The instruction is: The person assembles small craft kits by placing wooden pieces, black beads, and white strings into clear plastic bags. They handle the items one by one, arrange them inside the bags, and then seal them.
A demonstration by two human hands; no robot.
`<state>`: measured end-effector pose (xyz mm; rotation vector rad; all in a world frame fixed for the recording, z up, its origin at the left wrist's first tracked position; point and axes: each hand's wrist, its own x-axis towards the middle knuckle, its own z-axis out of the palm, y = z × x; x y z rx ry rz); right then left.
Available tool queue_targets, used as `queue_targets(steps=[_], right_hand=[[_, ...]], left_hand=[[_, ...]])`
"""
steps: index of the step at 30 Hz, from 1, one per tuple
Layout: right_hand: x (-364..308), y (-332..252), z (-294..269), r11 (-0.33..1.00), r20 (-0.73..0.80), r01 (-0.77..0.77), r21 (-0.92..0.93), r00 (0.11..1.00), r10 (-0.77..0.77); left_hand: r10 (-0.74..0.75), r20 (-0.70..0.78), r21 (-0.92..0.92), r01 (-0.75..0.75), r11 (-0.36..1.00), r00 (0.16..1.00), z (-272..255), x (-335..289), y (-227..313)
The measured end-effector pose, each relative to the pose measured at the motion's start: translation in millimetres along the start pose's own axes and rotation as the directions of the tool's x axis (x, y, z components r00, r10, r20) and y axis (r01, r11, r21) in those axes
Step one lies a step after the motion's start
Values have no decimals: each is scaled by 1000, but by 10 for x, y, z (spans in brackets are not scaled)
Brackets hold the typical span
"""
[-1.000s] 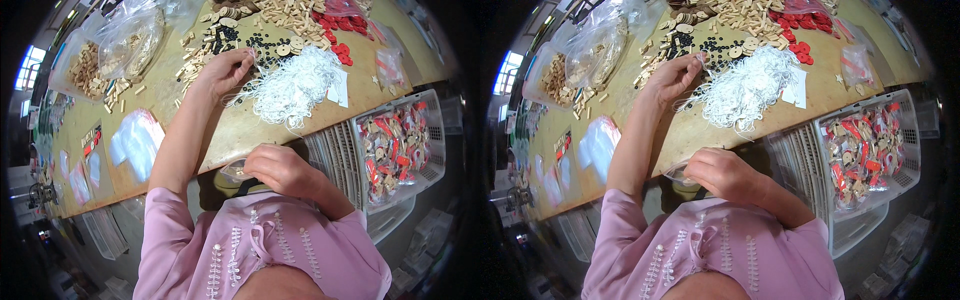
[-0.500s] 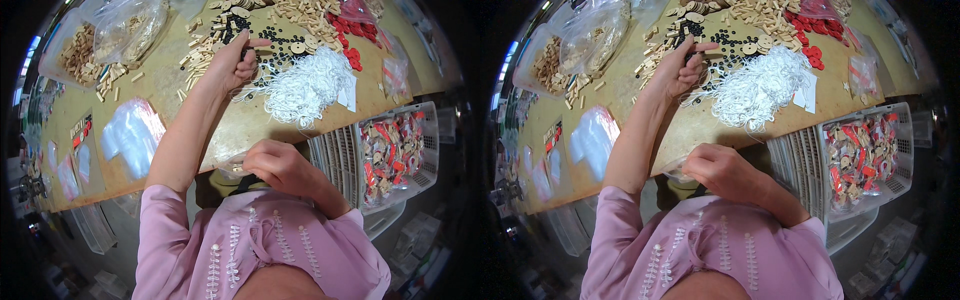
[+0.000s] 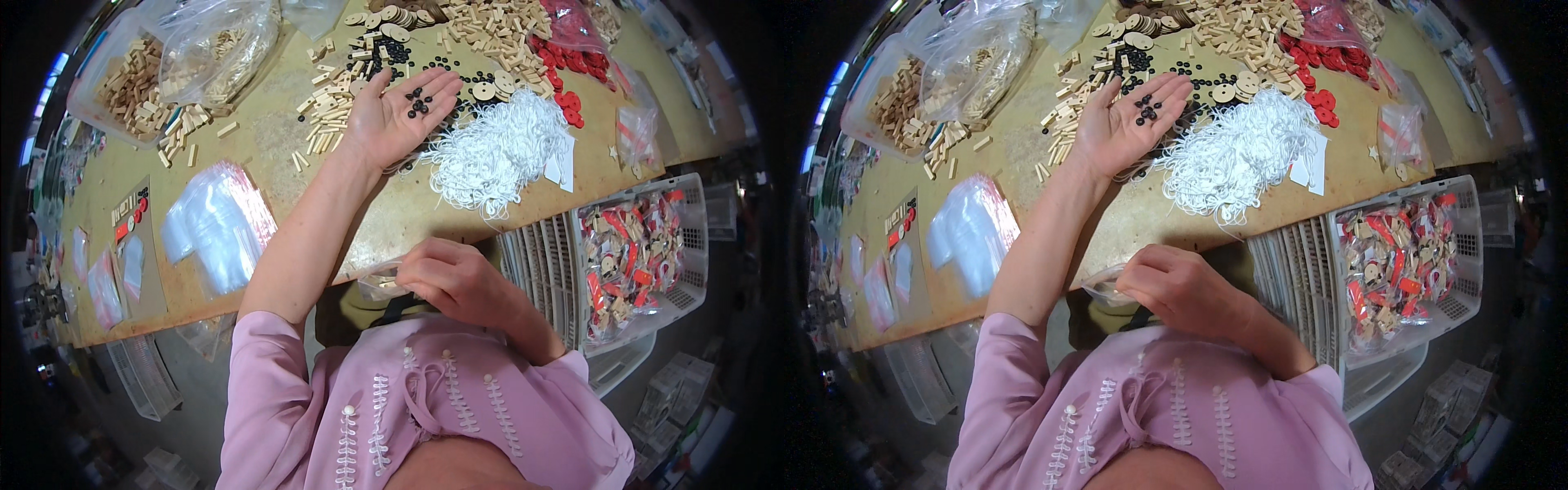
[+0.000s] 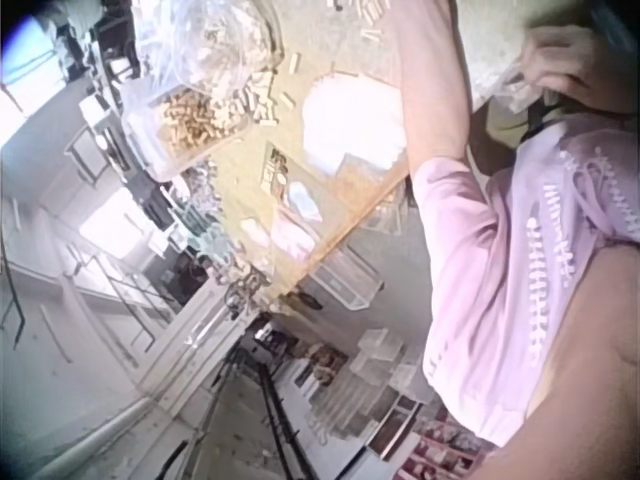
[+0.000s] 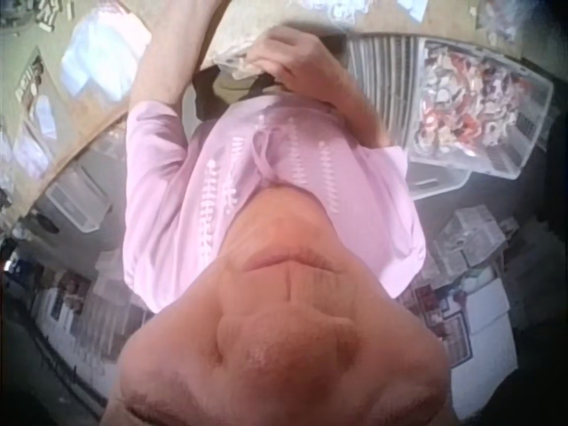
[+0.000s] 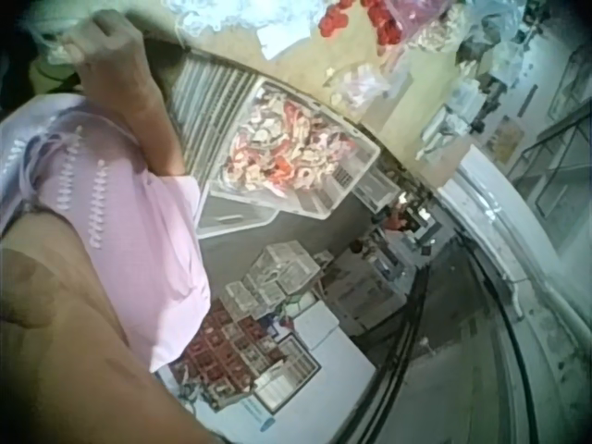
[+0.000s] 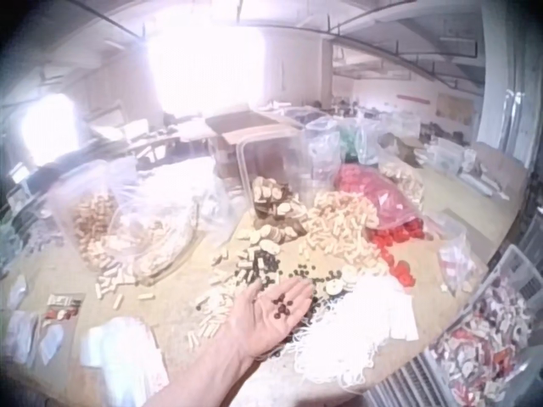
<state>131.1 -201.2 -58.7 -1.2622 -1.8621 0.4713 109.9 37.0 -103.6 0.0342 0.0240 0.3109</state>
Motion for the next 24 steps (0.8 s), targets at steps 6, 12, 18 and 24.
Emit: queue_targets(steps=[6,12,18,24], right_hand=[[3,1,15,1000,0,-9,-2,1000,9],[-10,18,42,997,-3,-46,67,999,47],[-12,29,64,997,-18,-30,71,999,31],[-15,35,65,999,-19,-14,52,1000,15]], left_hand=[[-22,62,-30,24,999,998,13,-9,8],[-11,48,-22,12,1000,999,38,-17,9],[-10,77,6,10,1000,997,28,-26,11],[-18,89,18,16,1000,996,26,-25,19]])
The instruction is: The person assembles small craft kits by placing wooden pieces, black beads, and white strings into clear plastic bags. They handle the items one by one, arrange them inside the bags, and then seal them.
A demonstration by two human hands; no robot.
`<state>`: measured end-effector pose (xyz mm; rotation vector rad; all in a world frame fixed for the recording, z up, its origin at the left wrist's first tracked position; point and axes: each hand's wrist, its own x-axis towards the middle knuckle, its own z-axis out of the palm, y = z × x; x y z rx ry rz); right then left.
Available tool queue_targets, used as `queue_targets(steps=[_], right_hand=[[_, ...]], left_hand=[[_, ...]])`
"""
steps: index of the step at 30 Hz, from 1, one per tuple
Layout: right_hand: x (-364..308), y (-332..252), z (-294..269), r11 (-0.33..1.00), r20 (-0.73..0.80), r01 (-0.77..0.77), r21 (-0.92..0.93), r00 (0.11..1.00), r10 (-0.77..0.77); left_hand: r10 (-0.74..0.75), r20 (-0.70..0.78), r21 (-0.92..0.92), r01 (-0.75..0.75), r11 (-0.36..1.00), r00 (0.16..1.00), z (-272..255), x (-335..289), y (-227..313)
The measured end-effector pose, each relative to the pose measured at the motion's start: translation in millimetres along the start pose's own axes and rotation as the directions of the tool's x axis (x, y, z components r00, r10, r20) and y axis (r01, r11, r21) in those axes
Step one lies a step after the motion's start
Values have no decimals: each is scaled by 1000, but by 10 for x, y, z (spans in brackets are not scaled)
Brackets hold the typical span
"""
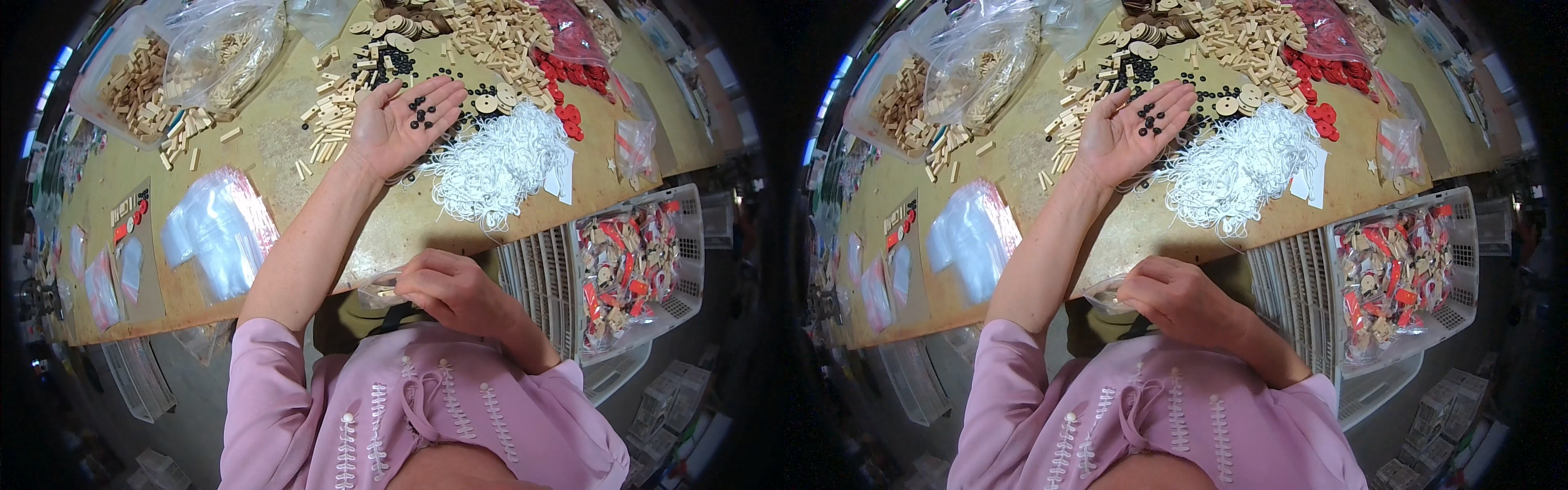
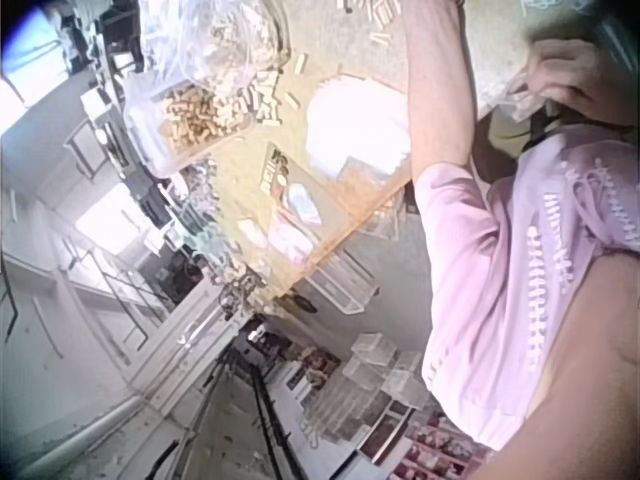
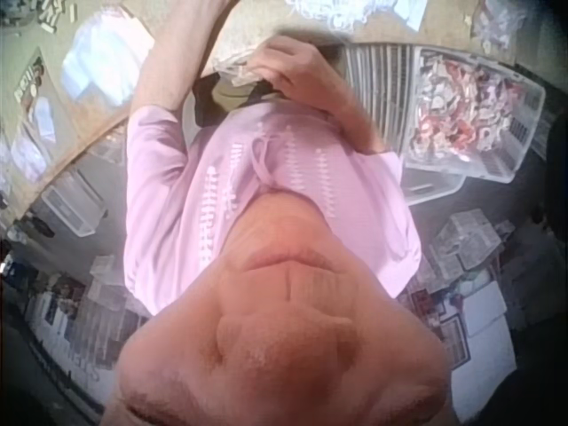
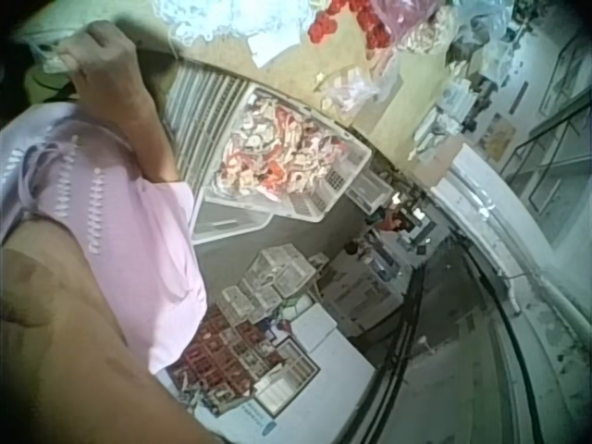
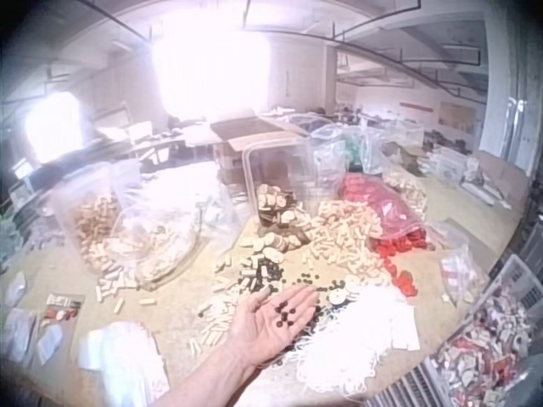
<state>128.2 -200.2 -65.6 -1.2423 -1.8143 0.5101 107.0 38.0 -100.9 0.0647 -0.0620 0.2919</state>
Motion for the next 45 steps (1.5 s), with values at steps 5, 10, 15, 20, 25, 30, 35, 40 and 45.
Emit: queue_targets(steps=[5,10,15,20,25,30,35,40,45], right_hand=[[-4,-10,-6,1000,3,5,-22,1000,-5],[50,-83,-172,998,-130,-67,-17,989,64],[324,-125,-532,960,-267,-141,-242,961,73],[574,-97,-511,932,-376,-244,-269,917,132],[751,-42,-382,907,-421,-298,-299,894,155],[797,11,-306,904,-413,-280,-323,901,131],[794,-40,-290,924,-446,-303,-233,878,175],[766,10,-333,925,-425,-282,-255,892,154],[737,134,-621,935,-452,-339,99,822,346]], left_hand=[[-9,8,-20,9,1000,1000,-12,2,2],[42,-43,26,-41,999,998,-124,43,124],[119,-20,50,-118,992,993,289,-115,346],[292,-7,343,-272,899,956,836,-311,138],[488,-124,614,-320,722,864,1039,-336,-271],[565,-42,790,-318,523,824,1036,-358,-397],[570,7,829,-323,457,822,1025,-365,-445],[524,50,775,-364,516,850,1005,-365,-382],[668,216,712,-583,391,712,962,-401,113]])
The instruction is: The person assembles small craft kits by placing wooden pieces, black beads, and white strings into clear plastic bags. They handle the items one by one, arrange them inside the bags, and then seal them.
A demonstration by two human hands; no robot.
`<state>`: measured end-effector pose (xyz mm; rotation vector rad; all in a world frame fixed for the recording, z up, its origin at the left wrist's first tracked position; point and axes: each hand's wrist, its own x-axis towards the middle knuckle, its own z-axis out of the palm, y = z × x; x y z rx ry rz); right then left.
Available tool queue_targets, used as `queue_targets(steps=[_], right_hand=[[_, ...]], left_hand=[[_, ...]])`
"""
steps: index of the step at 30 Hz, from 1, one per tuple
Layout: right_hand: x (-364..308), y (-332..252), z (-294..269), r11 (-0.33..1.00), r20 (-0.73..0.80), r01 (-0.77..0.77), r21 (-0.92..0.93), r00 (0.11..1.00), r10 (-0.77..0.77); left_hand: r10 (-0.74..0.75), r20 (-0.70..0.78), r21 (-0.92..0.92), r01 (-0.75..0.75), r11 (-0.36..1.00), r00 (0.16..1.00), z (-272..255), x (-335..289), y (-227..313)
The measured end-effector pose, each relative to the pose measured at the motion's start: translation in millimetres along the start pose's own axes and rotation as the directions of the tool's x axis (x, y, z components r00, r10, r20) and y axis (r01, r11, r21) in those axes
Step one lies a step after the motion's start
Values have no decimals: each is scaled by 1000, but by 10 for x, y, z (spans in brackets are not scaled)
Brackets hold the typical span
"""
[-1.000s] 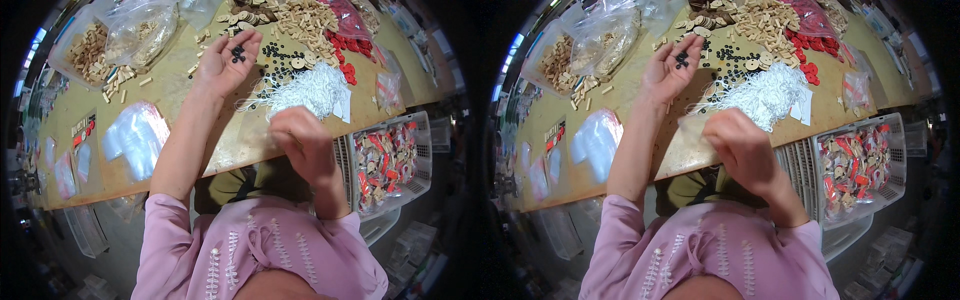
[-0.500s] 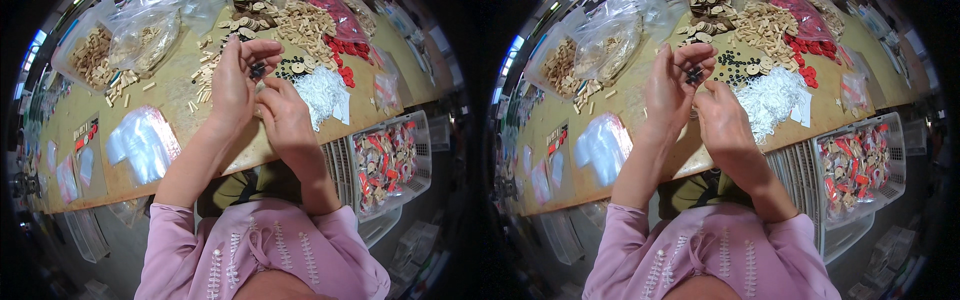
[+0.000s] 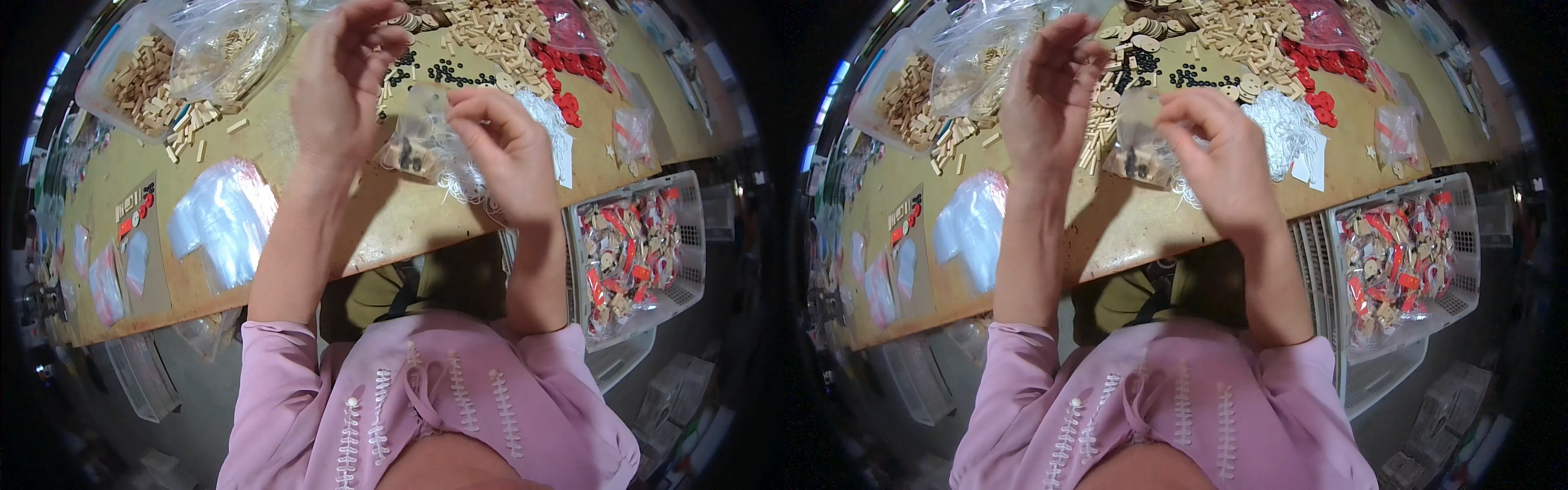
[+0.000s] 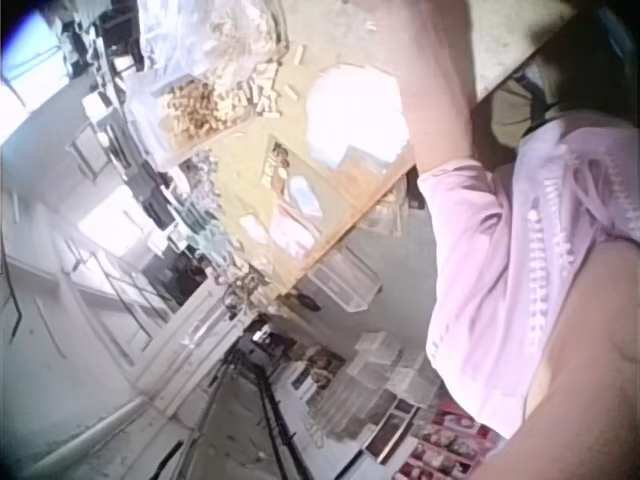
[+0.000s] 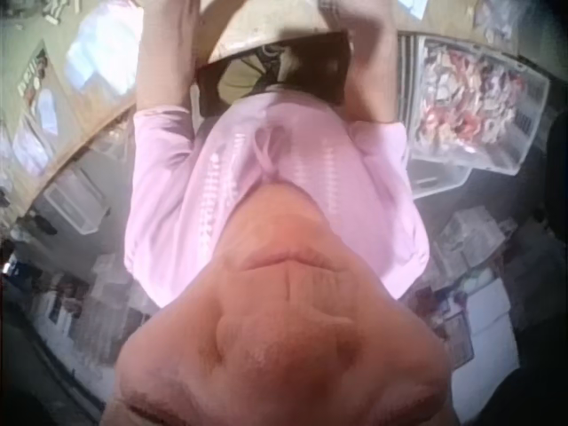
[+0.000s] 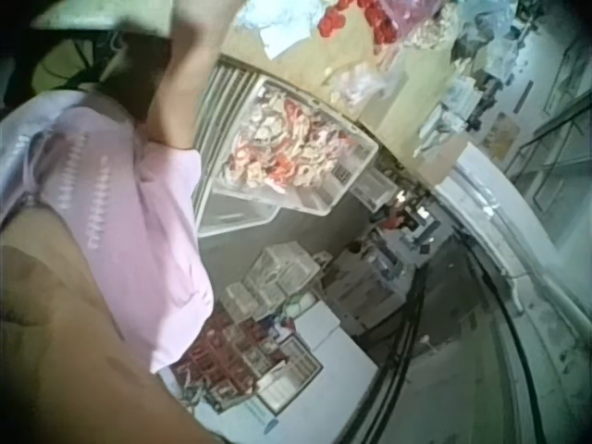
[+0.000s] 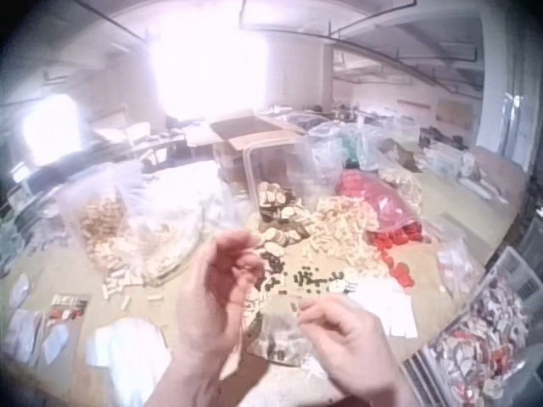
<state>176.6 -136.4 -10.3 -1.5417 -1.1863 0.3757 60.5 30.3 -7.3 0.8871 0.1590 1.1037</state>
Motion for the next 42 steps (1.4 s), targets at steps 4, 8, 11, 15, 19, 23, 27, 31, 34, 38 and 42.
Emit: queue_targets(steps=[4,8,11,15,19,23,27,31,34,38,42], right_hand=[[121,166,-198,994,-70,-104,38,992,106],[14,162,-330,996,-100,-83,36,991,86],[-352,-61,-564,995,-29,-85,48,996,86],[-661,-169,-775,996,51,47,75,997,-51],[-748,-21,-869,990,8,143,17,990,-143],[-783,24,-1000,984,-3,150,-97,988,-151],[-812,86,-1093,986,-11,114,-118,993,-116],[-747,151,-1061,989,-7,117,-95,993,-118],[-734,178,-993,997,-15,52,-57,998,-53],[-698,160,-936,997,5,-80,-19,997,80],[-613,206,-991,991,51,-132,10,990,131]], left_hand=[[-104,-20,52,105,993,994,-163,172,-84],[-260,1,258,251,933,966,-249,181,-347],[-289,157,533,166,830,944,-310,170,-579],[-417,286,804,21,595,863,-121,254,-921],[-368,410,904,-317,288,835,202,384,-1291],[-354,465,879,-470,79,812,119,480,-1589],[-316,429,901,-428,77,846,33,458,-1544],[-279,386,921,-353,164,879,26,381,-1526],[-263,416,909,-403,104,870,108,333,-1553],[-211,451,890,-455,32,867,45,428,-1698],[-329,268,753,16,658,905,208,385,-1257]])
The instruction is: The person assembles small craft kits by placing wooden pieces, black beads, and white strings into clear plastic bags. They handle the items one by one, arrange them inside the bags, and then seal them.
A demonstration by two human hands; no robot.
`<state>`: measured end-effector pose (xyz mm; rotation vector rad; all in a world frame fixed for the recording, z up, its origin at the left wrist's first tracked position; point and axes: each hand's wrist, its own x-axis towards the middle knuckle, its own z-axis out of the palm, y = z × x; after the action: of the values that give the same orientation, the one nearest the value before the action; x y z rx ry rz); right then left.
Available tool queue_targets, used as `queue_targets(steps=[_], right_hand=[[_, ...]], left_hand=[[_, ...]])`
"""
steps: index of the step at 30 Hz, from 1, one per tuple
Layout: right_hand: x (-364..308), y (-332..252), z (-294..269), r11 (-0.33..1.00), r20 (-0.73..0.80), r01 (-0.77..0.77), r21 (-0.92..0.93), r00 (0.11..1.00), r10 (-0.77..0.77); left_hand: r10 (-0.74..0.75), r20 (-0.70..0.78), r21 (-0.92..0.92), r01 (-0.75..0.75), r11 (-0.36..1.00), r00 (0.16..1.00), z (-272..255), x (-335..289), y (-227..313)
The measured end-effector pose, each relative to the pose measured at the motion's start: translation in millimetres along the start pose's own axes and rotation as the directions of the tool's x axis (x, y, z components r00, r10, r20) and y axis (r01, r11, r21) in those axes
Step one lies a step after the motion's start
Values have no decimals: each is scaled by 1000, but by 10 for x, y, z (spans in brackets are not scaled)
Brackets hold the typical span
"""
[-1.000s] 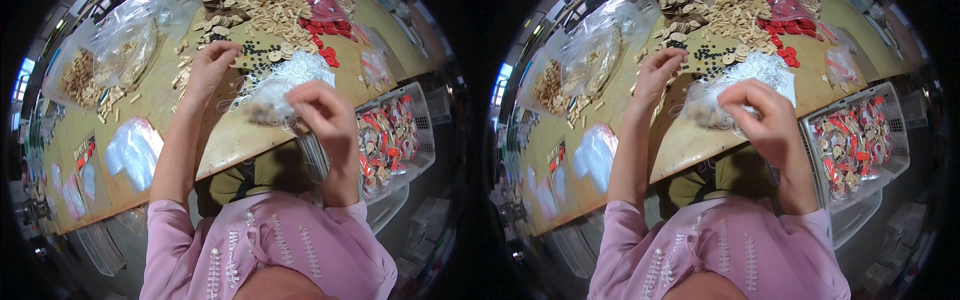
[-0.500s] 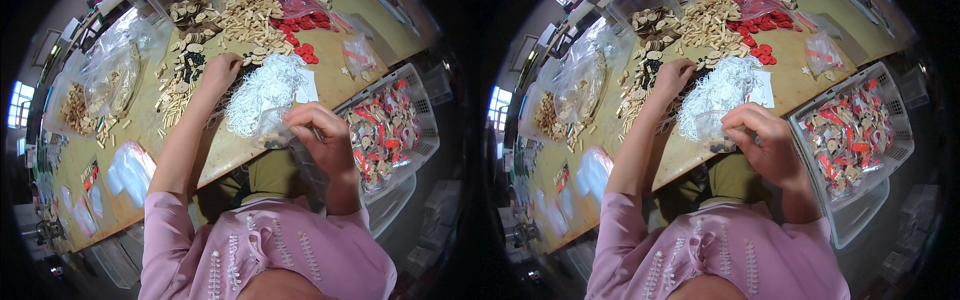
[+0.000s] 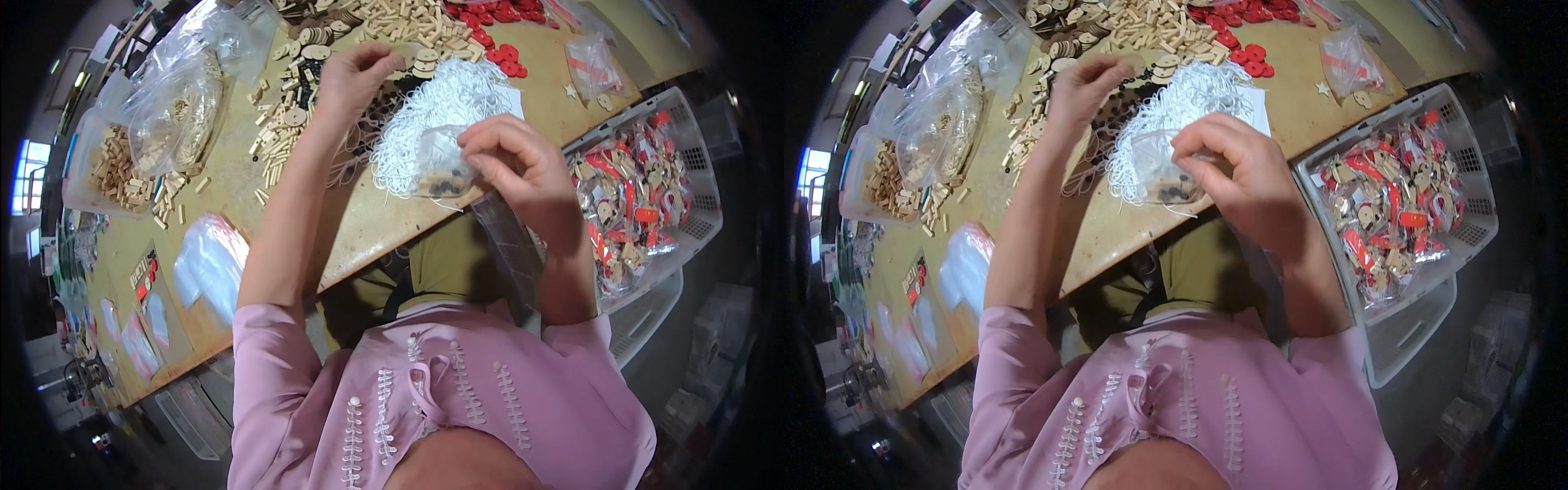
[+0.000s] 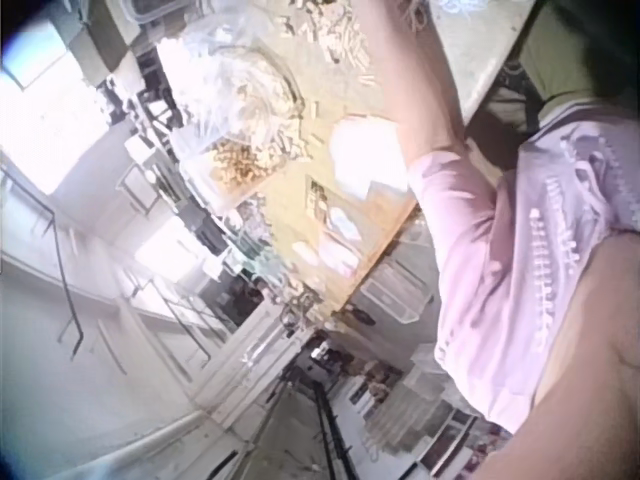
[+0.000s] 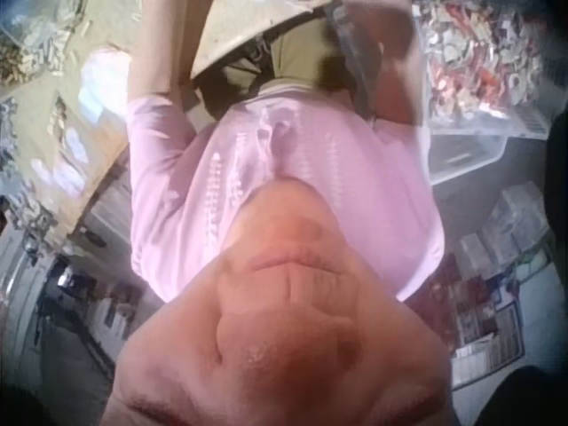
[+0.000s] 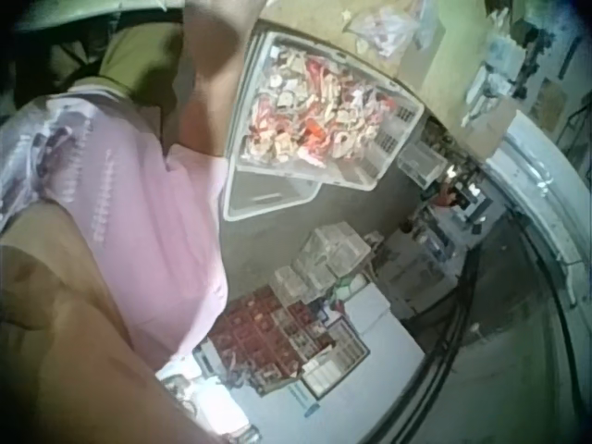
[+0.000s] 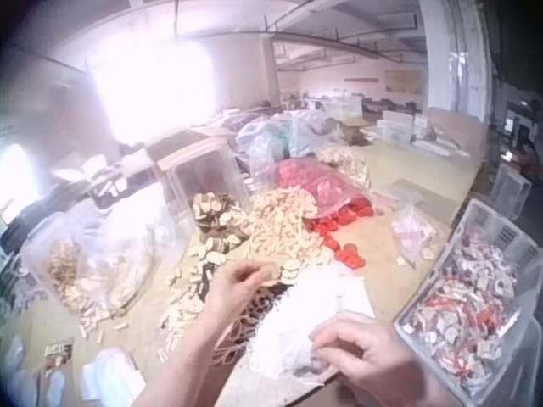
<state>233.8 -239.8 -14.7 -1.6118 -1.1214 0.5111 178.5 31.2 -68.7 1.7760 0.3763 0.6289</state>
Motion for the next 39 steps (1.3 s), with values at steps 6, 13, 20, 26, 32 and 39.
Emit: queue_targets(steps=[6,13,20,26,32,39], right_hand=[[115,27,-22,988,89,126,-86,989,-118],[113,7,39,993,78,100,-62,992,-95],[58,-104,1,949,-39,262,-176,961,-273],[89,74,46,967,-8,243,-79,970,-244],[28,143,38,972,-6,234,-1,972,-234],[58,260,-11,966,-41,258,14,966,-257]], left_hand=[[239,296,26,-258,966,925,-26,-586,810],[222,92,-64,-217,974,971,-290,-515,580],[-33,-68,40,35,999,997,-790,-175,-64],[-98,-95,437,130,890,991,-619,347,-397],[14,-119,805,89,587,993,-282,911,-522],[-55,-20,855,46,516,998,-439,1176,-673]])
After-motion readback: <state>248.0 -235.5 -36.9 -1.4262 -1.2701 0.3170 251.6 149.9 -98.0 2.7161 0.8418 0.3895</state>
